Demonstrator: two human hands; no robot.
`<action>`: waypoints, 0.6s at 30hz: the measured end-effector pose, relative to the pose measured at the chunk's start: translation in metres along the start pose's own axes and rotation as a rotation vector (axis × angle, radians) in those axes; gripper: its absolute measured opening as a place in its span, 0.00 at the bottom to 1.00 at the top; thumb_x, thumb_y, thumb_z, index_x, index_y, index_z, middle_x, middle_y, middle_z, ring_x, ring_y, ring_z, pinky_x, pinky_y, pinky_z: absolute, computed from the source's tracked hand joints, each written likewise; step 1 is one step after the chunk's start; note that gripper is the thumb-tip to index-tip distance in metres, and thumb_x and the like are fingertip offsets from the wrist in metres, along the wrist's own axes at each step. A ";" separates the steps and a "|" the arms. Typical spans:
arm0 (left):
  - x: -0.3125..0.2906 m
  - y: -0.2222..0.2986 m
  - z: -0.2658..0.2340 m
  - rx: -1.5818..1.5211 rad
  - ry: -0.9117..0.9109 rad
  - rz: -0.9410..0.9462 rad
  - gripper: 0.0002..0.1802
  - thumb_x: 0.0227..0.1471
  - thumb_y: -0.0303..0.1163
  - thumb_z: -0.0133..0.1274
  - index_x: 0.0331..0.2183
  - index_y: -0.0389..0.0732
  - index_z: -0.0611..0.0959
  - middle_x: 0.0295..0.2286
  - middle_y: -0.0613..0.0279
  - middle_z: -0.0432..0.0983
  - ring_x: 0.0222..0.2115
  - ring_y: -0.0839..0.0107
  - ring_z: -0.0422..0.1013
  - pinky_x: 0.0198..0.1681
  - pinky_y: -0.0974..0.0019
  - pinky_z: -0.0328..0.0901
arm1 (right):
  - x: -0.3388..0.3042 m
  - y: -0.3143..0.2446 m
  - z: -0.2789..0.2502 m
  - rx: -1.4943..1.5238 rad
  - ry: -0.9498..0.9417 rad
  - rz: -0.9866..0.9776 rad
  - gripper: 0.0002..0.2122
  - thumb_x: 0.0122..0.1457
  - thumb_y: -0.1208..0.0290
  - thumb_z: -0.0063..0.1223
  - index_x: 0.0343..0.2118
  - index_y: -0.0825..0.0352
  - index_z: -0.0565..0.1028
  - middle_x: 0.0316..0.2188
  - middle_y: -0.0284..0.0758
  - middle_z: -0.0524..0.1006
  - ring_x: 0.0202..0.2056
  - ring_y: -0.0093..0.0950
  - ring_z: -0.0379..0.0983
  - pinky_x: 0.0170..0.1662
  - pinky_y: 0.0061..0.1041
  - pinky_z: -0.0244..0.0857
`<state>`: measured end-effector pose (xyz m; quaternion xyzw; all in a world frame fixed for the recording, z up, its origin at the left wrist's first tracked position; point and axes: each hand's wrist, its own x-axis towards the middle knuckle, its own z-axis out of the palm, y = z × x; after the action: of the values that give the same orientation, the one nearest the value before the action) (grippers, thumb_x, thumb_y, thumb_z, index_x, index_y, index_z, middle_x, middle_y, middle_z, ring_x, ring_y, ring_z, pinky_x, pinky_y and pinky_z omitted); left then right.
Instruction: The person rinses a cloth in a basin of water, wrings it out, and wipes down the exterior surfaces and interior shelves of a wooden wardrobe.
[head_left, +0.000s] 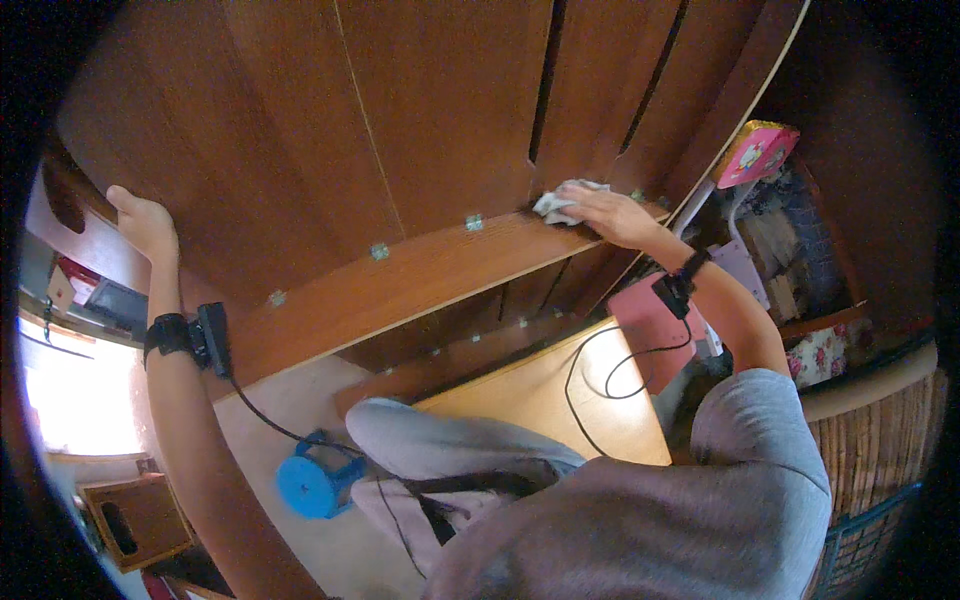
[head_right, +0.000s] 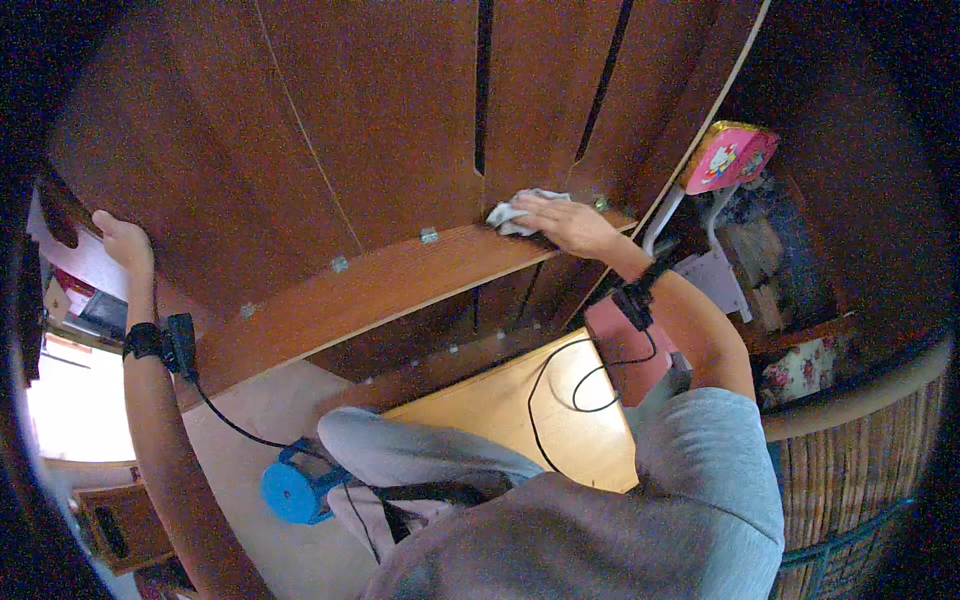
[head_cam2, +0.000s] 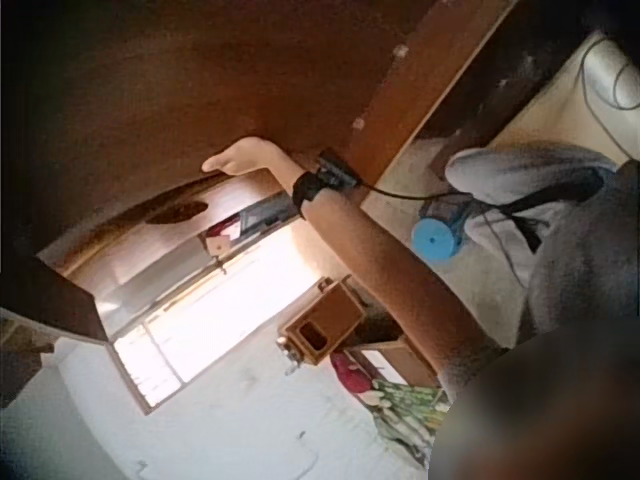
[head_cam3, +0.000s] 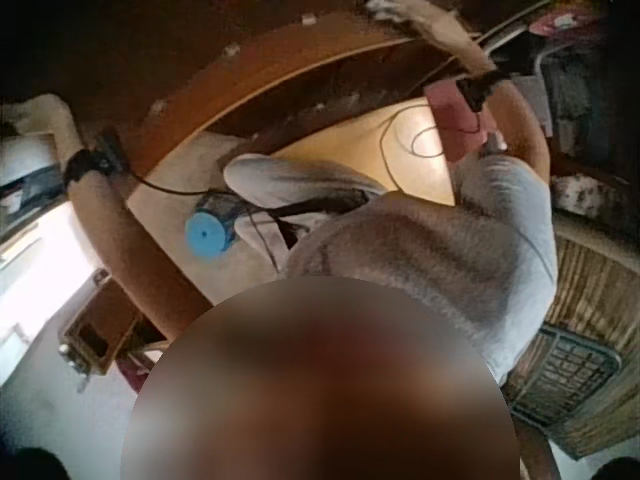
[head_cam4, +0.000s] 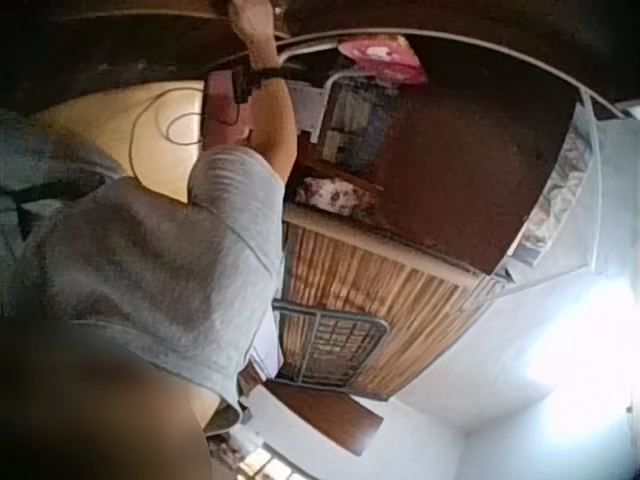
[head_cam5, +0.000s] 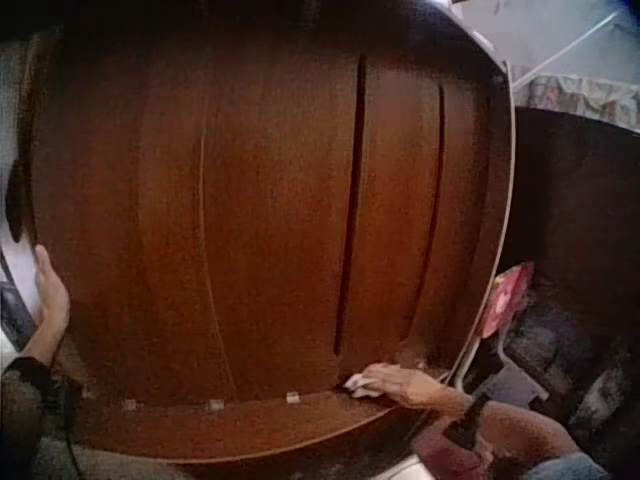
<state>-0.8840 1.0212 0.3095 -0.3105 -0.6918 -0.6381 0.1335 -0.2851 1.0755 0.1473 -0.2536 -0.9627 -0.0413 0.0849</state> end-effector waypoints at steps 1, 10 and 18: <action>0.000 -0.001 0.000 0.002 0.000 -0.003 0.43 0.57 0.55 0.23 0.40 0.17 0.71 0.43 0.27 0.66 0.46 0.40 0.62 0.51 0.54 0.54 | -0.011 -0.001 -0.001 0.043 0.077 0.057 0.20 0.48 0.81 0.42 0.47 0.64 0.68 0.56 0.38 0.61 0.59 0.36 0.54 0.56 0.33 0.56; 0.002 0.001 0.002 0.127 0.028 0.039 0.42 0.58 0.52 0.22 0.42 0.16 0.69 0.43 0.25 0.64 0.46 0.37 0.61 0.52 0.52 0.52 | -0.040 -0.039 0.055 0.069 0.619 0.787 0.15 0.48 0.76 0.43 0.41 0.65 0.71 0.44 0.44 0.70 0.48 0.43 0.63 0.53 0.38 0.54; -0.001 0.001 0.001 0.051 0.020 0.058 0.40 0.59 0.50 0.24 0.43 0.16 0.68 0.46 0.25 0.61 0.47 0.39 0.60 0.52 0.52 0.52 | 0.053 -0.157 0.061 0.364 0.631 0.556 0.14 0.43 0.78 0.46 0.36 0.64 0.73 0.40 0.41 0.73 0.42 0.43 0.67 0.46 0.38 0.60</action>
<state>-0.8819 1.0222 0.3096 -0.3207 -0.6972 -0.6191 0.1667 -0.4171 0.9724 0.0920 -0.4584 -0.7767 0.0779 0.4250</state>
